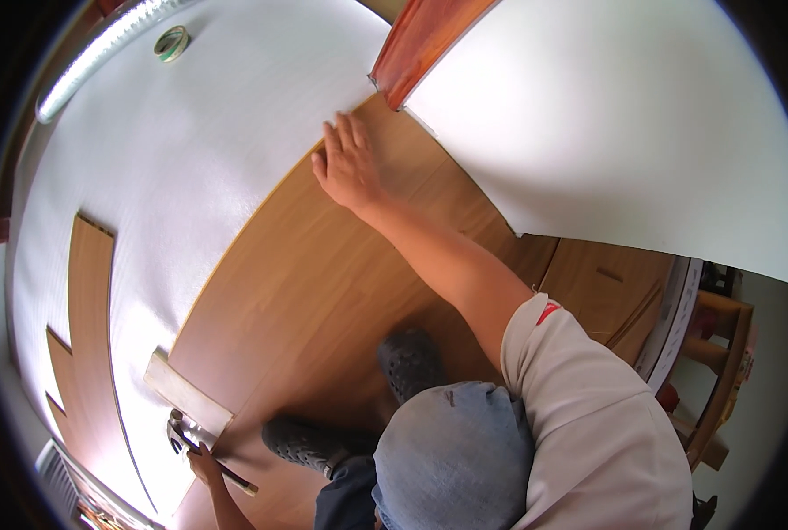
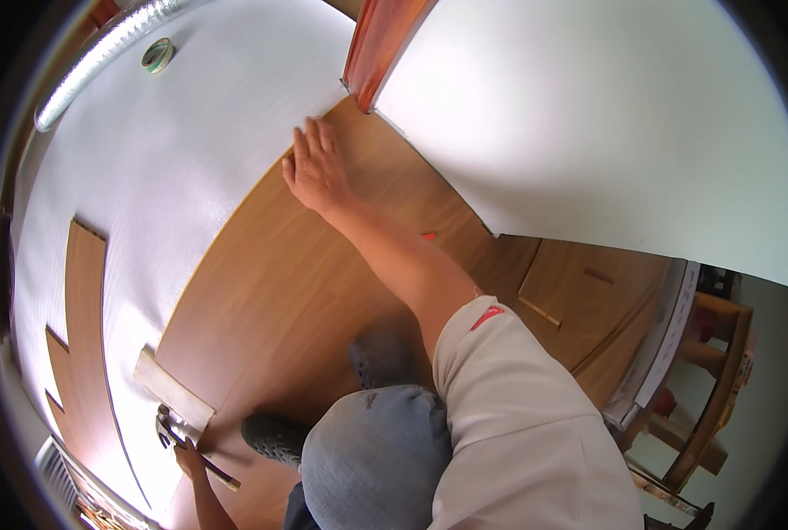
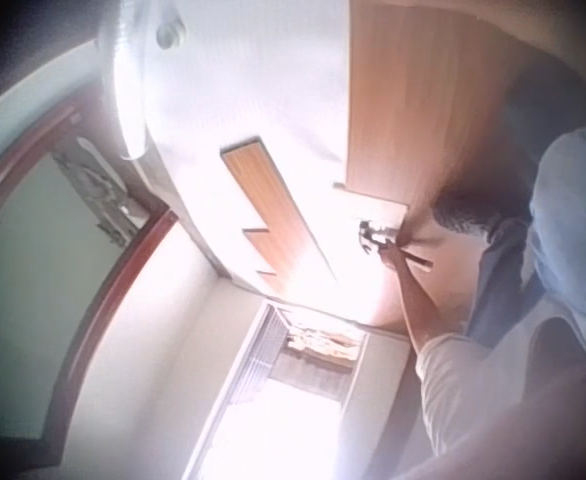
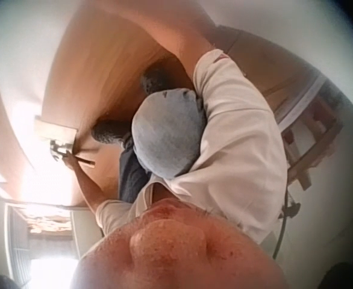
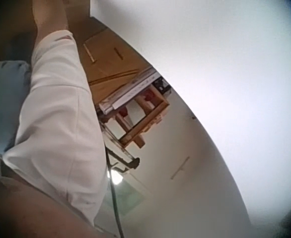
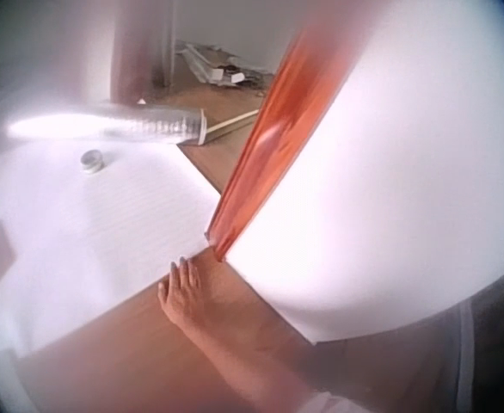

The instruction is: The recorder installs laminate wood flooring planks by measuring with a pencil, cutting them to size using a table saw, and tapping them into place with a hammer and tapping block.

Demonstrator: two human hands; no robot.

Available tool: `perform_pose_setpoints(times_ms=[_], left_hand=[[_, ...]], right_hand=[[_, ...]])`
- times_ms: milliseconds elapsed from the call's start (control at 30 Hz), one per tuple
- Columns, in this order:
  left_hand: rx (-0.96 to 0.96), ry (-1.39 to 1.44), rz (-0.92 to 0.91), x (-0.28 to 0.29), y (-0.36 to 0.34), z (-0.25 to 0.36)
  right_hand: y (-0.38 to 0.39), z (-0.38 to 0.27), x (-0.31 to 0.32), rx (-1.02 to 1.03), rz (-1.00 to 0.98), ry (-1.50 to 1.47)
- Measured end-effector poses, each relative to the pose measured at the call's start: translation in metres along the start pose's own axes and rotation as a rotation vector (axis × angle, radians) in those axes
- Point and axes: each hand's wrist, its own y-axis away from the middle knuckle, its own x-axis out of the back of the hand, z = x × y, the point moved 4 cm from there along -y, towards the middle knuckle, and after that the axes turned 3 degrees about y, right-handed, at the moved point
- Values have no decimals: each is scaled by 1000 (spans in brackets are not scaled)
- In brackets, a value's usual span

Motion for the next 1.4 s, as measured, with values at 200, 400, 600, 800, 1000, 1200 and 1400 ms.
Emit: perform_pose_setpoints(times_ms=[200,400,600,800,1000,1200,1400], left_hand=[[-153,-131,-150,24,-16,-3],[259,-149,-817,57,-78,30],[-790,-415,39,113,-90,218],[-1188,7,115,90,-11,377],[-1303,-15,58,18,38,468],[-1316,30,157,6,44,479],[-1150,87,-29,6,33,476]], right_hand=[[8,25,-6,-76,-293,108],[-4,40,-7,-67,-498,112],[35,60,15,47,-325,-17],[51,80,37,124,-226,-129],[48,84,43,111,-198,-172],[43,84,44,79,-199,-220],[39,84,43,82,-218,-296]])
